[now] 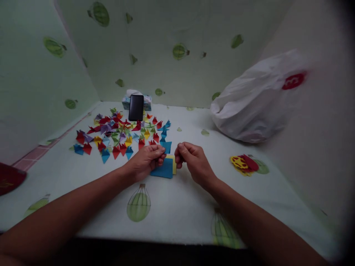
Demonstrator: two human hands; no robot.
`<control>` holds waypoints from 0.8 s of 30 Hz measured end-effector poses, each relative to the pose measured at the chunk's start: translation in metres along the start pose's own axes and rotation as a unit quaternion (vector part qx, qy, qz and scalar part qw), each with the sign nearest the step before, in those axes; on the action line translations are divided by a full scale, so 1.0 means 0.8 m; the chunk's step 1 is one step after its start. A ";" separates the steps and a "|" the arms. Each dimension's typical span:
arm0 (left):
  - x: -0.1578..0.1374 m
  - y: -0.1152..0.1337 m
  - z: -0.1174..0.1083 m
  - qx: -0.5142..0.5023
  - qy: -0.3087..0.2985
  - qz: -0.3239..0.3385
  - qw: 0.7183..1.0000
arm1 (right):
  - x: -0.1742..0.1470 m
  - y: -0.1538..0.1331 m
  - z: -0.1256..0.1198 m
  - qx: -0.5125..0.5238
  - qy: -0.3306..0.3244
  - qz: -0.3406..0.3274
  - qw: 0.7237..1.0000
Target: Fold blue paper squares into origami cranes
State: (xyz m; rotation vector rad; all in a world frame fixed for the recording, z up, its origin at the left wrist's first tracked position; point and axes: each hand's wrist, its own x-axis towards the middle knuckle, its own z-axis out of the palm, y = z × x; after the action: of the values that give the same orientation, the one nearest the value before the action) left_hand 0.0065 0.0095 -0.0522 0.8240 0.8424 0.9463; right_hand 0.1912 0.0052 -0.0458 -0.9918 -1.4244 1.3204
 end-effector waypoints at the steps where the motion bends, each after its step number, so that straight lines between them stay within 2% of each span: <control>1: 0.000 -0.001 0.000 -0.013 0.001 -0.003 1.000 | -0.002 0.000 0.003 -0.006 -0.011 0.000 1.000; 4: -0.002 -0.004 0.003 -0.016 0.009 0.006 1.000 | -0.008 0.000 0.010 -0.026 -0.028 -0.011 0.999; 7: -0.007 -0.008 0.007 0.022 0.012 0.031 0.999 | -0.010 0.002 0.015 -0.044 -0.034 -0.005 0.998; 12: -0.010 -0.012 0.010 0.082 0.025 0.080 0.993 | -0.009 0.008 0.017 -0.072 -0.019 -0.009 0.997; 17: -0.008 -0.011 0.005 0.147 0.043 0.100 0.983 | -0.009 0.006 0.013 -0.152 -0.026 -0.034 0.988; 21: -0.007 -0.007 0.003 0.136 0.043 0.116 0.983 | -0.011 -0.002 0.009 -0.182 -0.055 -0.053 0.980; 24: -0.007 -0.005 0.004 0.124 0.043 0.125 0.983 | -0.011 -0.006 0.008 -0.180 -0.050 -0.067 0.980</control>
State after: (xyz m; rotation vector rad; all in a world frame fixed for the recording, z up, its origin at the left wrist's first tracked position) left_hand 0.0088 0.0023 -0.0533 1.1311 0.9583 1.1179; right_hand 0.1873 -0.0049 -0.0421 -1.0500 -1.8172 1.0455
